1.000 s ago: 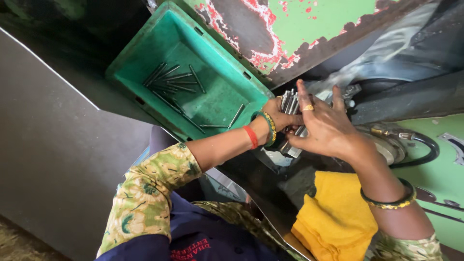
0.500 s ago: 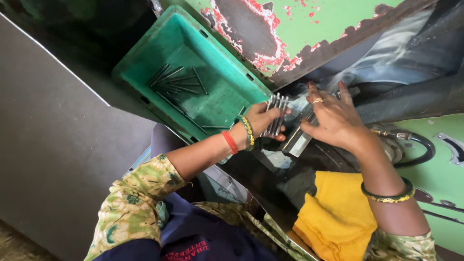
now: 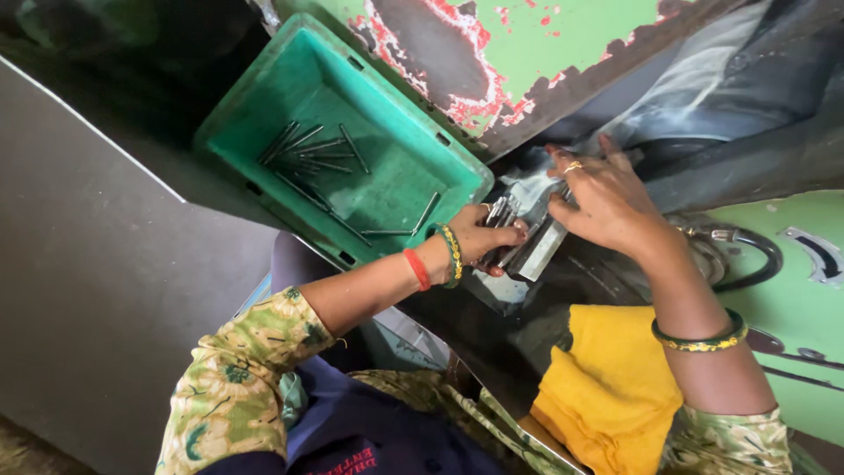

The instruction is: The person repeatedly picks up small metal rods from a green bin and places them into a metal fixture on a machine. The person handles the rods one at a time or in small groups, organizing them into the fixture.

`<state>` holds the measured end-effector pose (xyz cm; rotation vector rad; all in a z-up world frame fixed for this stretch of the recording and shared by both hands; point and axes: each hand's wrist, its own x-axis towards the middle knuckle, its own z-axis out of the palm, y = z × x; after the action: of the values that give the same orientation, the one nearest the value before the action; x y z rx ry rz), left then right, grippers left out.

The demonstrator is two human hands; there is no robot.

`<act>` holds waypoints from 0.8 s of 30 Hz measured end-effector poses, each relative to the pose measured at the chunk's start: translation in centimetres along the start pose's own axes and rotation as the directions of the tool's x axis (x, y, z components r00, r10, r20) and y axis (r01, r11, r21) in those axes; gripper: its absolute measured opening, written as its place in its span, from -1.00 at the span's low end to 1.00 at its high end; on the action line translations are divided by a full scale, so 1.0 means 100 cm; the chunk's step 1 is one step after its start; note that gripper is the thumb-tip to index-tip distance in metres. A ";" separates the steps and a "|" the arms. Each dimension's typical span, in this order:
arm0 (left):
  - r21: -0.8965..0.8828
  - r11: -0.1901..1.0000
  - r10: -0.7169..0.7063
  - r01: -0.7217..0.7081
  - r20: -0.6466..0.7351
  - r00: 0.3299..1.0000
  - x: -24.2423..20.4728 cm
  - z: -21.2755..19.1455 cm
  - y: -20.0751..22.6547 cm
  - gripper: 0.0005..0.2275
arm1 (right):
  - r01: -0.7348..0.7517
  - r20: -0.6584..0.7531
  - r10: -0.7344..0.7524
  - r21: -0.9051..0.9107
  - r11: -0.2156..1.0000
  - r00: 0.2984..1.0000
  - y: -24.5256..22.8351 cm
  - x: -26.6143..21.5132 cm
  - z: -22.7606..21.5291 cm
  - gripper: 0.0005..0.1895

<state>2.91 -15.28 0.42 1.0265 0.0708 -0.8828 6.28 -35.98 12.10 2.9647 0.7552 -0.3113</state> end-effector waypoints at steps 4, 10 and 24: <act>-0.025 1.000 0.017 -0.016 0.017 1.000 0.001 0.004 0.004 -0.75 | 0.047 -0.064 -0.047 0.008 0.999 0.997 0.005 0.001 0.003 -0.36; 0.095 0.987 0.131 -0.128 -0.026 0.991 0.009 0.010 0.007 -0.73 | 0.063 -0.112 -0.065 -0.023 0.998 0.992 0.012 0.002 0.012 -0.53; -0.034 0.941 0.329 -0.336 -0.125 0.936 0.060 0.023 -0.008 -0.72 | 0.054 0.140 -0.070 0.116 0.992 0.988 -0.039 -0.003 -0.035 0.33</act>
<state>5.57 -20.89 -1.51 1.0027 0.0191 -0.5082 4.80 -32.29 15.51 2.9839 0.8395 -0.5825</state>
